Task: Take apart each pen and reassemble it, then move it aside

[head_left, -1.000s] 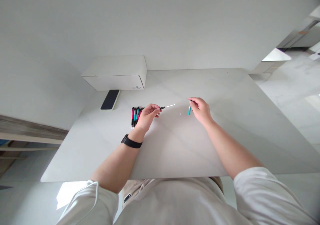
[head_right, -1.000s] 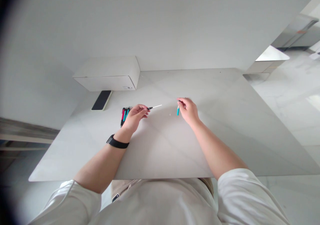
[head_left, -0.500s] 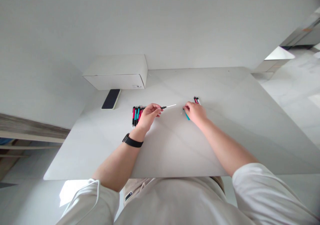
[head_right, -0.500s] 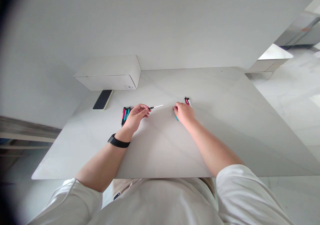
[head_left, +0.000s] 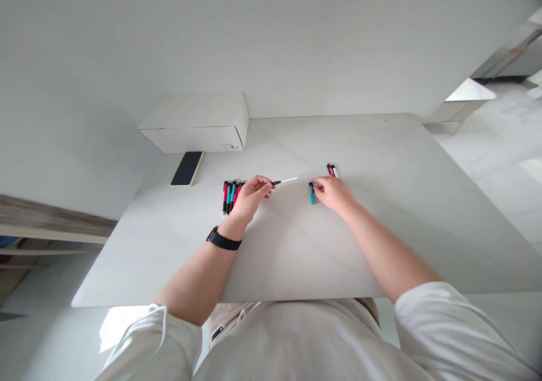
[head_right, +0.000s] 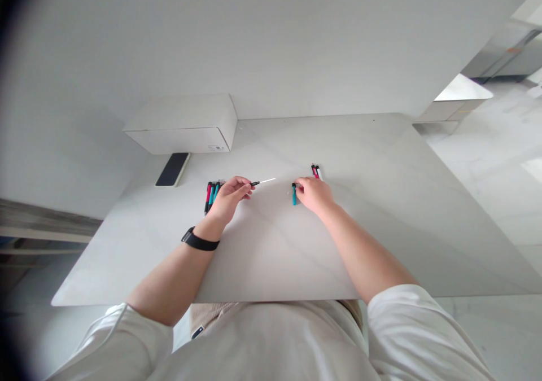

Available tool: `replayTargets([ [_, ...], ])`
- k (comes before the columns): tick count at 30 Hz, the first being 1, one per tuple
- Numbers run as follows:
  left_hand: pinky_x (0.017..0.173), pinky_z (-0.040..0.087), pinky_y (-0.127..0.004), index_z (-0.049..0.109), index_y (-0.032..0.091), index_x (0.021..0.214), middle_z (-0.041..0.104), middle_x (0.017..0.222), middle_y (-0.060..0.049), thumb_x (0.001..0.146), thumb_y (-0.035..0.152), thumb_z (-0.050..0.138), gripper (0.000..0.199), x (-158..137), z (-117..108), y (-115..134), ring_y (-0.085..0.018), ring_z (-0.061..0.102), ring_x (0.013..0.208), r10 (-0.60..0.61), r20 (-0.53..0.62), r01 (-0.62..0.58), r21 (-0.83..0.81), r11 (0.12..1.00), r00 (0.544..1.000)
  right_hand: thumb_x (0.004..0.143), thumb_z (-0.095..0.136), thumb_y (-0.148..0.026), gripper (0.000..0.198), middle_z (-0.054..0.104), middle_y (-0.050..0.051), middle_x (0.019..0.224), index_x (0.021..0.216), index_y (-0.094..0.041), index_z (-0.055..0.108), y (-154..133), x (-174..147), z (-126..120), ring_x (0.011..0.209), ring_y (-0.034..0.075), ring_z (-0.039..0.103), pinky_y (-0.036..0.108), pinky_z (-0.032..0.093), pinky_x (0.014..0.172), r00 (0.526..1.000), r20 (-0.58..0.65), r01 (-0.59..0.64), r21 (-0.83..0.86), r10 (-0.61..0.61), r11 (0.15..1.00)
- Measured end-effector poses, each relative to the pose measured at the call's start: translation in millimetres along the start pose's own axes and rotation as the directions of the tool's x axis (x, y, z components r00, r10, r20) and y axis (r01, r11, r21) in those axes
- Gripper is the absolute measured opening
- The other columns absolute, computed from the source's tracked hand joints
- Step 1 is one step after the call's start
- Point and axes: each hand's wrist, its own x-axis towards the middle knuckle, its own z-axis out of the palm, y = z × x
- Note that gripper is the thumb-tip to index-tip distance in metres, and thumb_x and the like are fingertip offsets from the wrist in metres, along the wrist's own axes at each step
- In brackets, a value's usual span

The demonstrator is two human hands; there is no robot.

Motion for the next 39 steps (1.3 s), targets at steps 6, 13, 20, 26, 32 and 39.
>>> replayTargets([
  [6, 0.076, 0.052, -0.027, 0.067, 0.019, 0.104, 0.074, 0.094, -0.006, 0.089, 0.041, 0.075, 0.027, 1.6, -0.6, -5.0, -0.016, 0.067, 0.086, 0.033, 0.023, -0.033, 0.032, 0.999, 0.999, 0.096, 0.061, -0.028, 0.028, 0.078, 0.007, 0.107, 0.119, -0.026, 0.076, -4.7, -0.9, -2.7, 0.091, 0.025, 0.070, 0.036, 0.052, 0.083, 0.991, -0.129, 0.041, 0.091, -0.029, 0.995],
  [13, 0.077, 0.054, -0.030, 0.070, 0.021, 0.106, 0.075, 0.101, -0.007, 0.091, 0.042, 0.073, 0.026, -3.4, 2.9, -7.2, -0.018, 0.070, 0.089, 0.115, 0.075, -0.133, 0.316, 0.939, 0.991, 0.098, 0.063, -0.031, 0.026, 0.075, 0.004, 0.106, 0.122, -0.026, 0.069, -28.4, -13.4, -11.3, 0.075, 0.017, 0.064, 0.030, 0.052, 0.074, 0.936, -0.200, 0.343, 0.354, -0.288, 0.870],
  [20, 0.084, 0.056, -0.033, 0.072, 0.023, 0.104, 0.075, 0.097, -0.004, 0.093, 0.037, 0.069, 0.017, -13.1, 9.4, 0.8, -0.019, 0.070, 0.088, 0.211, 0.189, -0.281, 0.542, 0.792, 0.959, 0.100, 0.060, -0.024, 0.013, 0.069, 0.004, 0.085, 0.097, -0.025, 0.072, -37.0, -13.8, -4.6, 0.080, 0.019, 0.063, 0.032, 0.048, 0.079, 0.889, -0.215, 0.448, 0.234, -0.404, 0.863],
  [26, 0.085, 0.053, -0.035, 0.077, 0.026, 0.105, 0.076, 0.098, -0.004, 0.090, 0.033, 0.074, 0.016, -17.0, 13.5, 6.9, -0.021, 0.069, 0.089, 0.254, 0.267, -0.366, 0.588, 0.721, 0.929, 0.101, 0.057, -0.027, 0.015, 0.070, 0.005, 0.088, 0.098, -0.025, 0.072, -45.1, -17.6, -3.8, 0.085, 0.020, 0.064, 0.033, 0.049, 0.085, 0.905, -0.183, 0.420, 0.254, -0.384, 0.871],
  [32, 0.086, 0.053, -0.038, 0.080, 0.027, 0.103, 0.077, 0.098, -0.006, 0.090, 0.037, 0.074, 0.017, -15.6, 13.4, 6.3, -0.025, 0.069, 0.091, 0.256, 0.242, -0.349, 0.546, 0.761, 0.936, 0.101, 0.055, -0.036, 0.021, 0.073, 0.006, 0.094, 0.099, -0.027, 0.074, -50.1, -20.5, -6.8, 0.086, 0.021, 0.065, 0.033, 0.052, 0.083, 0.962, -0.089, 0.273, 0.346, -0.258, 0.898],
  [39, 0.092, 0.053, -0.040, 0.079, 0.026, 0.104, 0.076, 0.100, -0.007, 0.093, 0.035, 0.071, 0.016, -14.0, 10.7, 7.4, -0.025, 0.069, 0.095, 0.303, 0.164, -0.341, 0.568, 0.749, 0.939, 0.100, 0.054, -0.036, 0.021, 0.073, 0.005, 0.096, 0.097, -0.025, 0.072, -39.9, -16.0, -3.8, 0.085, 0.020, 0.066, 0.031, 0.052, 0.077, 0.965, -0.152, 0.259, 0.429, -0.213, 0.866],
])
